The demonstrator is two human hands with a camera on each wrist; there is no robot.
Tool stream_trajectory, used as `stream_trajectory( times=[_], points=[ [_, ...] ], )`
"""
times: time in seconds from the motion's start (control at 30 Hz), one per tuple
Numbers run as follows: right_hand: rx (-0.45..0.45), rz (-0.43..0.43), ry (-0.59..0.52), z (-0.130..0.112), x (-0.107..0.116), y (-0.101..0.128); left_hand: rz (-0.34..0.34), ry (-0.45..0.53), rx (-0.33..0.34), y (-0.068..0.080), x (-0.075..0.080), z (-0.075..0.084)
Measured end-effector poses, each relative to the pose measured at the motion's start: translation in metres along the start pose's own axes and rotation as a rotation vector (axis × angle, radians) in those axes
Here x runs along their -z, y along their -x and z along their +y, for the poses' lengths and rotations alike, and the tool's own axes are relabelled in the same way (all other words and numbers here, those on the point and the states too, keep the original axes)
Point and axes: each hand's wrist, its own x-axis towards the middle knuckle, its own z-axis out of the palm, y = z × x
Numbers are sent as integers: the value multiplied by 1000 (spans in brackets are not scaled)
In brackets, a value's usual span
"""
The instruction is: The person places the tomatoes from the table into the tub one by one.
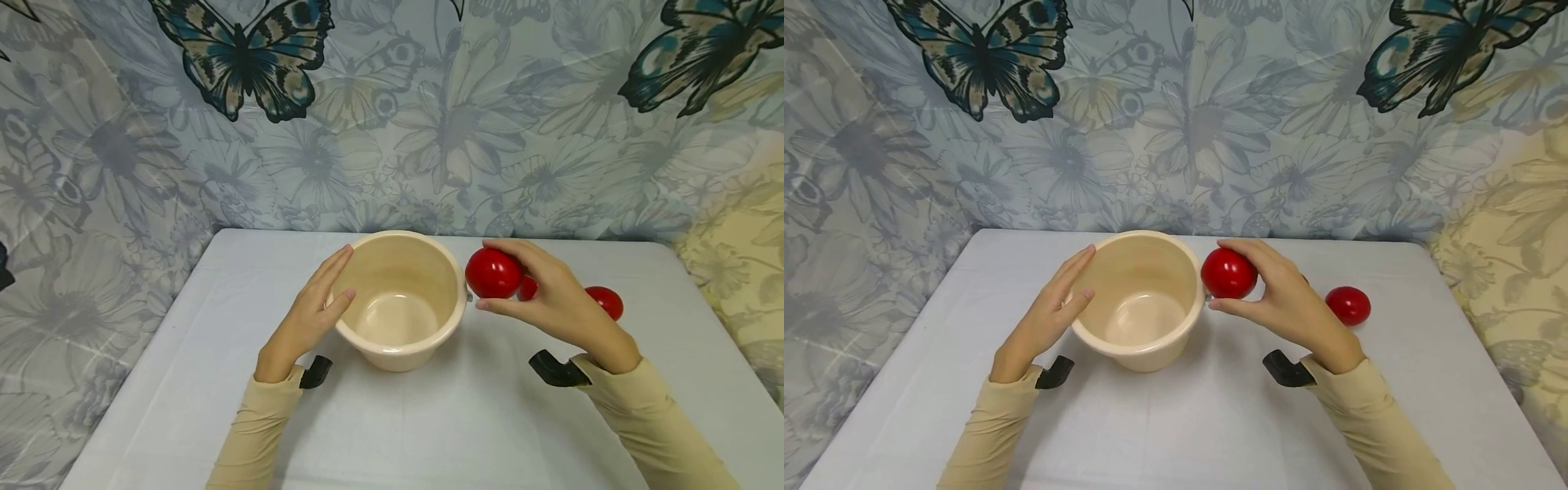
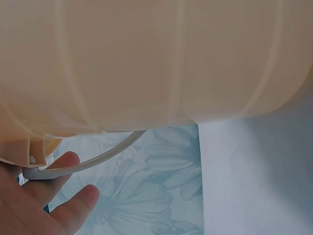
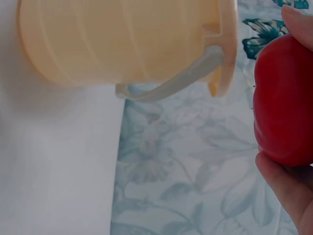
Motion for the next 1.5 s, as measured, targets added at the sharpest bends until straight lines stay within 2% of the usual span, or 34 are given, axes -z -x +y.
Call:
stream_trajectory(
  times=[0.13,0.37,0.67,0.97,1.5],
  points=[
    [38,-4,7,-5,-2,-7,5,9,4,0,1,0],
    [111,-41,-67,-9,-11,-17,13,-3,0,0,0,-1],
    [168,-55,-84,-14,-23,-25,11,-18,0,0,1,-1],
    [177,-128,-108,-21,-32,-30,16,-23,5,-1,1,0],
    [108,-269,-107,-28,-43,-38,21,-30,2,-1,1,-1]
  ],
)
